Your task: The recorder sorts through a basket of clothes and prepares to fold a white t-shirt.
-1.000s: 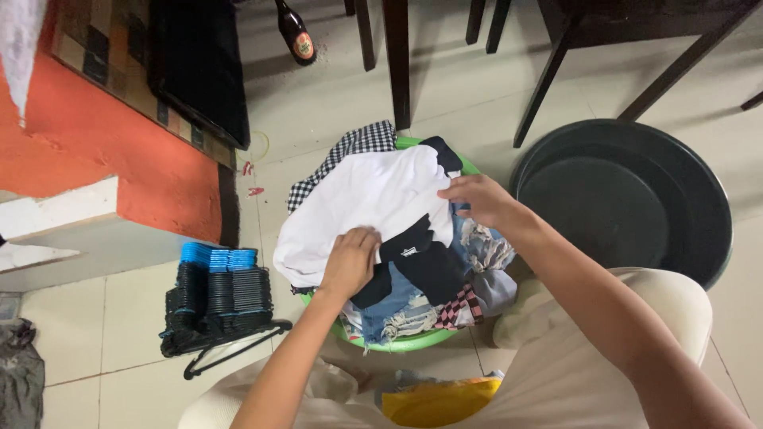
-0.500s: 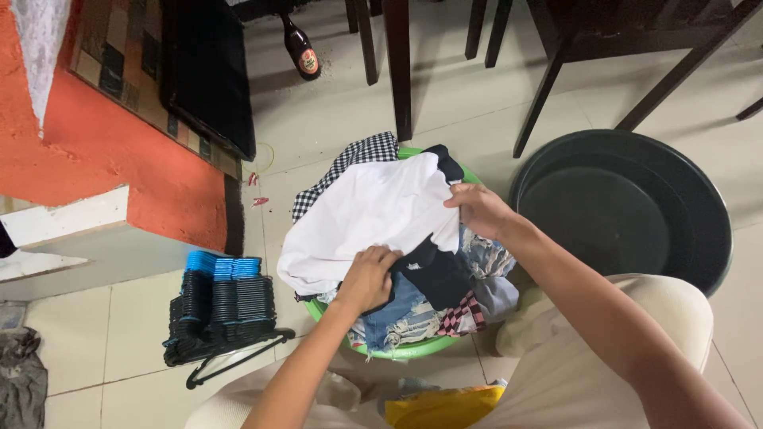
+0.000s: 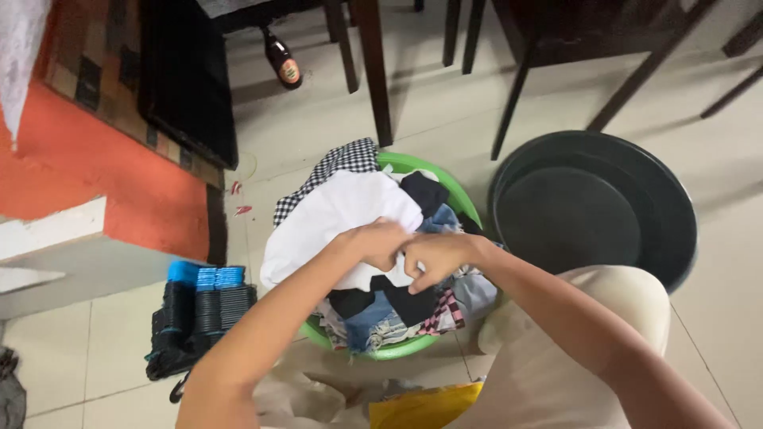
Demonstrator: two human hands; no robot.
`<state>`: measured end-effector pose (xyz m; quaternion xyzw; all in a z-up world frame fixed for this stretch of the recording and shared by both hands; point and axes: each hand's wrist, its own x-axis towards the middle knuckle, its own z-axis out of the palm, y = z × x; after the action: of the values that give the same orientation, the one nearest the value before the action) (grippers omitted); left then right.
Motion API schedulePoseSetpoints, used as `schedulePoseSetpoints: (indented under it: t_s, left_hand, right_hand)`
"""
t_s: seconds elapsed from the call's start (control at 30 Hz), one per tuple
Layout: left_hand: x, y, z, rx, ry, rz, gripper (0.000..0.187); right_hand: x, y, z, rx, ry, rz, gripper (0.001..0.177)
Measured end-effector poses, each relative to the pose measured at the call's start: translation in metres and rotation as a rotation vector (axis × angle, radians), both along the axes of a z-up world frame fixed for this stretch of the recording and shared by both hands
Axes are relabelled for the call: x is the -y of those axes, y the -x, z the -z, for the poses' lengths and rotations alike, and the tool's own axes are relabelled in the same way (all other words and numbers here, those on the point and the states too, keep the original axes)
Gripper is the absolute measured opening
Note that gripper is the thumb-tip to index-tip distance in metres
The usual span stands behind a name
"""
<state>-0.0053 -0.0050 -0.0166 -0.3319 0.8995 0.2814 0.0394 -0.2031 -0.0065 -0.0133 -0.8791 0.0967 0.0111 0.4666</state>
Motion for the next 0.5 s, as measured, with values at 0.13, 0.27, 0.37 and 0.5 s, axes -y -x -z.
schedulePoseSetpoints:
  t_s: [0.13, 0.27, 0.37, 0.5]
  left_hand:
    - [0.019, 0.016, 0.026, 0.460, -0.176, 0.149, 0.056]
    - [0.049, 0.009, 0.019, 0.727, -0.028, 0.057, 0.053]
    - [0.068, -0.014, -0.012, 0.861, 0.125, -0.141, 0.049]
    - [0.097, -0.046, -0.050, 0.838, 0.404, -0.432, 0.034]
  right_hand:
    - [-0.011, 0.017, -0.027, -0.210, 0.094, -0.016, 0.034]
    - [-0.006, 0.035, -0.031, -0.115, 0.154, 0.160, 0.041]
    - [-0.006, 0.039, -0.049, -0.042, 0.177, 0.359, 0.048]
    - [-0.007, 0.039, -0.091, -0.261, 0.138, 0.618, 0.045]
